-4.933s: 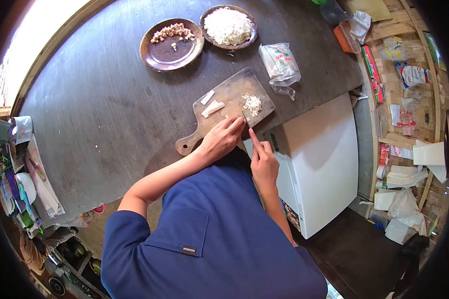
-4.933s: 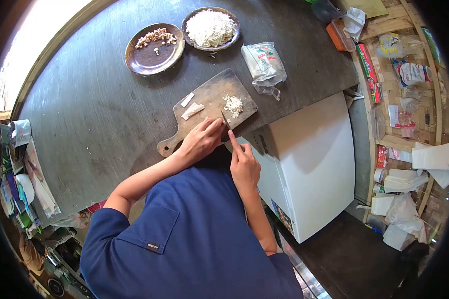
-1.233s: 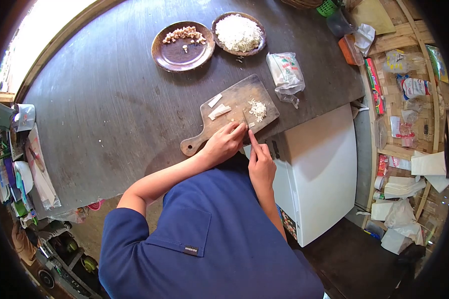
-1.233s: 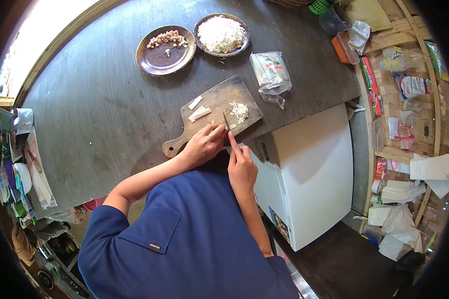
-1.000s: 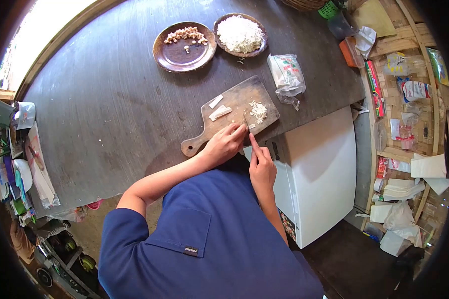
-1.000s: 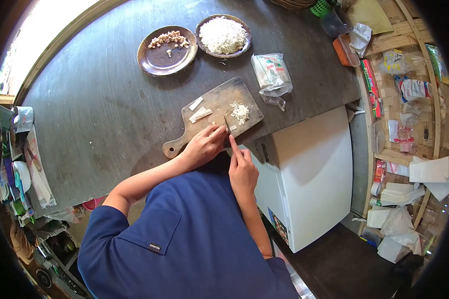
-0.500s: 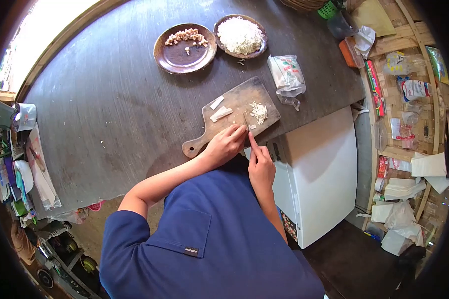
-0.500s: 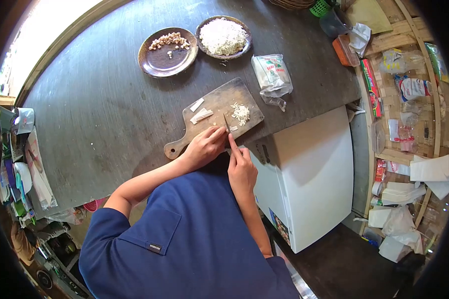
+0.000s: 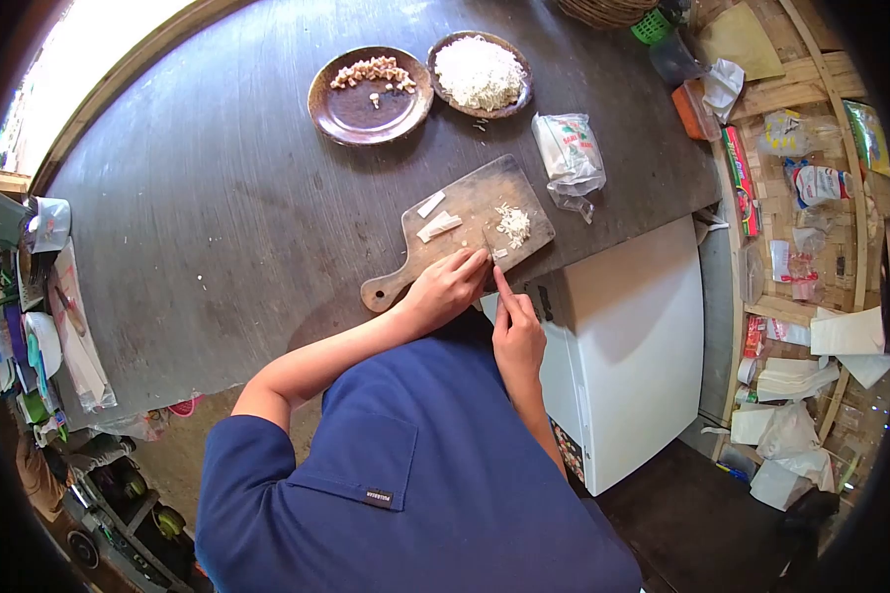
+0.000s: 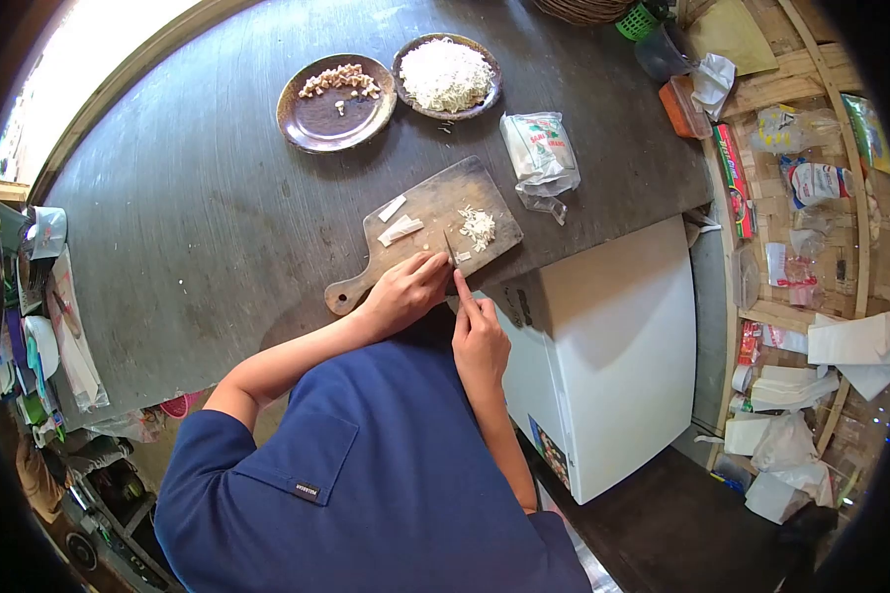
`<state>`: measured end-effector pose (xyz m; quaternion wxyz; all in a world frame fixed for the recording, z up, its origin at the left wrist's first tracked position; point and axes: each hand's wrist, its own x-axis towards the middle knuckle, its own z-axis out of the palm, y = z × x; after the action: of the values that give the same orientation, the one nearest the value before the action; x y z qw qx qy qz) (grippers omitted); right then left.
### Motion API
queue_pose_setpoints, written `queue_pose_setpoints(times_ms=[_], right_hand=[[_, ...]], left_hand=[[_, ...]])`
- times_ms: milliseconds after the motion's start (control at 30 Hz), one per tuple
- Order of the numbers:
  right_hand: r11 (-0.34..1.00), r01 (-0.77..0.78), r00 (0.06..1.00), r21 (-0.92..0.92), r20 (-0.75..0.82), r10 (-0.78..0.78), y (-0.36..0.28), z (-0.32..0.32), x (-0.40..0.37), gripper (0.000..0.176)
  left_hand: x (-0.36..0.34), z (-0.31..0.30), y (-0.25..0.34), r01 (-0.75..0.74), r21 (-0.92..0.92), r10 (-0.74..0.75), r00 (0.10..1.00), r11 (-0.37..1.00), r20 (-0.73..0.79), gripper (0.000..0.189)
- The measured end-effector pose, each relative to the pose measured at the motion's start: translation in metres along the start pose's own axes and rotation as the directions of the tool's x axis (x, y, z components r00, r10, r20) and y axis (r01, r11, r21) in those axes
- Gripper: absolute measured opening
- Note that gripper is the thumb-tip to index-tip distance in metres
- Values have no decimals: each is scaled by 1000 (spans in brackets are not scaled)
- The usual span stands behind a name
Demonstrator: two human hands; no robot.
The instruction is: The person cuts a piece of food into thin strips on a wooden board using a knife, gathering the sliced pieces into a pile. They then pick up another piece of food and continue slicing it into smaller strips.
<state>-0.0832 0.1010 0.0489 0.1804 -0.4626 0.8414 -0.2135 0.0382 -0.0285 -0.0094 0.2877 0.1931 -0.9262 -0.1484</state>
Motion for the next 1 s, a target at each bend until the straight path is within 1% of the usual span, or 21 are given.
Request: queue_pose_setpoints(times_ms=[67, 133, 233, 333, 433, 500, 567, 600, 633, 733, 767, 833, 867, 933, 1000], right_hand=[[1000, -10, 1000, -12, 11, 10, -4, 0, 5, 55], [999, -21, 1000, -24, 19, 22, -5, -1, 4, 56], [1000, 0, 1000, -9, 12, 0, -6, 2, 4, 56], [1000, -25, 999, 1, 24, 25, -4, 1, -2, 56], [999, -16, 1000, -34, 9, 16, -6, 4, 2, 56], [999, 28, 1000, -36, -11, -28, -5, 3, 6, 58], [998, 51, 998, -26, -20, -52, -3, 1, 3, 58], [998, 62, 998, -21, -24, -63, -4, -1, -1, 57], [998, 59, 998, -22, -20, -60, -4, -4, -4, 57], [998, 27, 1000, -57, 10, -27, -4, -15, -15, 57], [997, 38, 999, -62, 5, -38, -2, -17, -19, 57], [997, 48, 999, -65, 1, -48, 2, -20, -27, 57], [997, 31, 999, -66, 17, -30, 5, -21, -31, 57], [998, 9, 999, -68, 34, -7, 9, -17, -32, 58], [999, 30, 1000, -44, -5, -30, 10, -10, -26, 58]], left_hand=[[-1, -1, -1, 5, -5, -5, 1000, 1000, 7, 38], [-1, -1, 0, 4, -14, -4, 999, 1000, 51, 39], [1, 0, -1, -5, -17, 5, 1000, 1000, -1, 38], [2, -6, 0, -7, -4, 7, 1000, 1000, 20, 37], [-1, -5, -1, -5, -31, 7, 999, 1000, 44, 38], [-2, -3, -1, -15, -27, 16, 999, 1000, 33, 40], [-2, -1, -6, -19, -12, 19, 1000, 1000, 21, 41], [-3, -2, -6, -41, 29, 41, 999, 999, 30, 43], [-3, -2, -4, -66, 64, 63, 997, 996, 41, 44], [-2, -4, -2, -58, 86, 52, 996, 995, 66, 47], [-2, -5, -2, -58, 86, 52, 996, 995, 69, 47], [-2, -5, -2, -82, 143, 75, 996, 986, 53, 47], [-2, -4, -3, -83, 142, 76, 996, 986, 54, 47], [-2, -2, -1, -16, 19, 15, 1000, 1000, 25, 47], [0, -3, -2, -21, 27, 21, 1000, 999, 20, 47]])
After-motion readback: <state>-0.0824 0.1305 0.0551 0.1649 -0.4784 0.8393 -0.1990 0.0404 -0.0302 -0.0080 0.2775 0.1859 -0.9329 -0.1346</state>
